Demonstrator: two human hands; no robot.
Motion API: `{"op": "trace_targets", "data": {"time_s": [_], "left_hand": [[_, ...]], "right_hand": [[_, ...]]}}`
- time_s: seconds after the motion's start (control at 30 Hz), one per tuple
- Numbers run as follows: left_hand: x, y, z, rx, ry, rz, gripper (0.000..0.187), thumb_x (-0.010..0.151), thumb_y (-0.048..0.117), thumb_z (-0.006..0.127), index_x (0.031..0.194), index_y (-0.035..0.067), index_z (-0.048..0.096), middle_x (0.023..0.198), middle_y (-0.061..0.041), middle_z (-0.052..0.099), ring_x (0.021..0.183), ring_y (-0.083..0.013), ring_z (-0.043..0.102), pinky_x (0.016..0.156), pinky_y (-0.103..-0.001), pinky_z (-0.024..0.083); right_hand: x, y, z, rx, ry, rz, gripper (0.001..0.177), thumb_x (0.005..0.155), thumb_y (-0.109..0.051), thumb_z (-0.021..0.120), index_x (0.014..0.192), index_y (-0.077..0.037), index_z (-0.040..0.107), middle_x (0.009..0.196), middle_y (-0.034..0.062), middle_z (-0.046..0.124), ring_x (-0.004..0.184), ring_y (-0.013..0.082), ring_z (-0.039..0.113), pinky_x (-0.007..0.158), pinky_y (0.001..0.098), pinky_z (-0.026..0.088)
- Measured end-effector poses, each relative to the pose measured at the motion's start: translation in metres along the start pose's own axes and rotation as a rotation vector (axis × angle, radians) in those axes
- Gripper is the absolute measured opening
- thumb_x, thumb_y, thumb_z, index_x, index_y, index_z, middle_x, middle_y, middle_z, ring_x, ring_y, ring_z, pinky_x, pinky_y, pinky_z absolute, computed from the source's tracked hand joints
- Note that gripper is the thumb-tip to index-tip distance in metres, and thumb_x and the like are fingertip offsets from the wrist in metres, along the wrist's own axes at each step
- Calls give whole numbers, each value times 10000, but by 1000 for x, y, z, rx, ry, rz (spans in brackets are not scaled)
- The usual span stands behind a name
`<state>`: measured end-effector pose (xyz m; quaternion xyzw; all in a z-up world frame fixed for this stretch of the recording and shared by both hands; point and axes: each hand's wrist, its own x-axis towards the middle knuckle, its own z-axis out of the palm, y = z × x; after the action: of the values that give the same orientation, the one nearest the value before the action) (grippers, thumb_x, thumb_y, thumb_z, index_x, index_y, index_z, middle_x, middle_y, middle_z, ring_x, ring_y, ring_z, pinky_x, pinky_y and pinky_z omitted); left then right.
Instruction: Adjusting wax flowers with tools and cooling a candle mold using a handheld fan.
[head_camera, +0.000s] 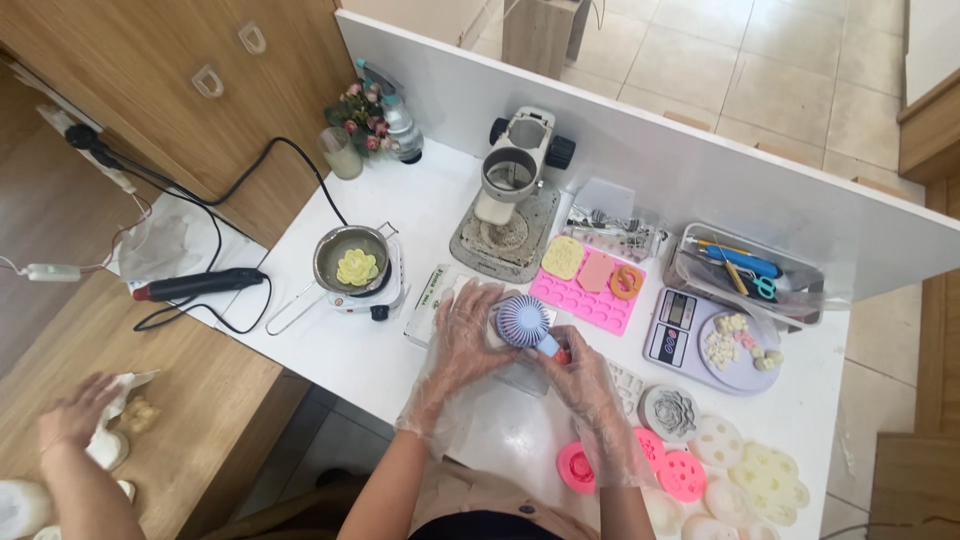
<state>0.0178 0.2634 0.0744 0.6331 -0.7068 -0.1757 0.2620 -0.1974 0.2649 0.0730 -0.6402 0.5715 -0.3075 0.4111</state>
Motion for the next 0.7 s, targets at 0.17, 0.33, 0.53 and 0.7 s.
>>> {"op": "trace_targets", "data": {"time_s": [0.17, 0.33, 0.53, 0.7], "left_hand": [[0, 4, -6, -6, -18, -7, 1091, 561, 483, 935, 1489, 179, 449, 1498, -83, 481, 1501, -299, 302, 1226, -539, 142], [2, 4, -8, -1, -54, -24, 1108, 578, 496, 933, 1505, 166, 424, 1517, -97, 456, 1503, -299, 297, 1214, -533, 147], [3, 5, -8, -10, -68, -39, 1112, 563, 507, 938, 1499, 190, 429, 1513, -61, 462, 1505, -275, 286, 1226, -537, 134], [3, 4, -8, -21, -75, -43, 1122, 566, 497, 941, 1504, 187, 410, 1525, -49, 445, 1516, -267, 270, 1228, -541, 133]], "right_hand": [[0, 6, 5, 2, 19, 6, 478, 797, -306, 847, 1164, -61, 662, 905, 102, 752, 818, 155, 675, 751, 328, 570], [4, 20, 5, -6, 39, 10, 518, 776, -312, 871, 1178, -58, 666, 954, 120, 755, 867, 169, 686, 782, 339, 567], [6, 14, 2, -66, 15, 14, 535, 769, -336, 864, 1187, -70, 663, 989, 124, 774, 866, 190, 714, 793, 354, 585], [10, 7, -3, -191, -63, 122, 544, 772, -385, 850, 1214, -138, 649, 973, 126, 782, 844, 202, 728, 793, 355, 584]]}}
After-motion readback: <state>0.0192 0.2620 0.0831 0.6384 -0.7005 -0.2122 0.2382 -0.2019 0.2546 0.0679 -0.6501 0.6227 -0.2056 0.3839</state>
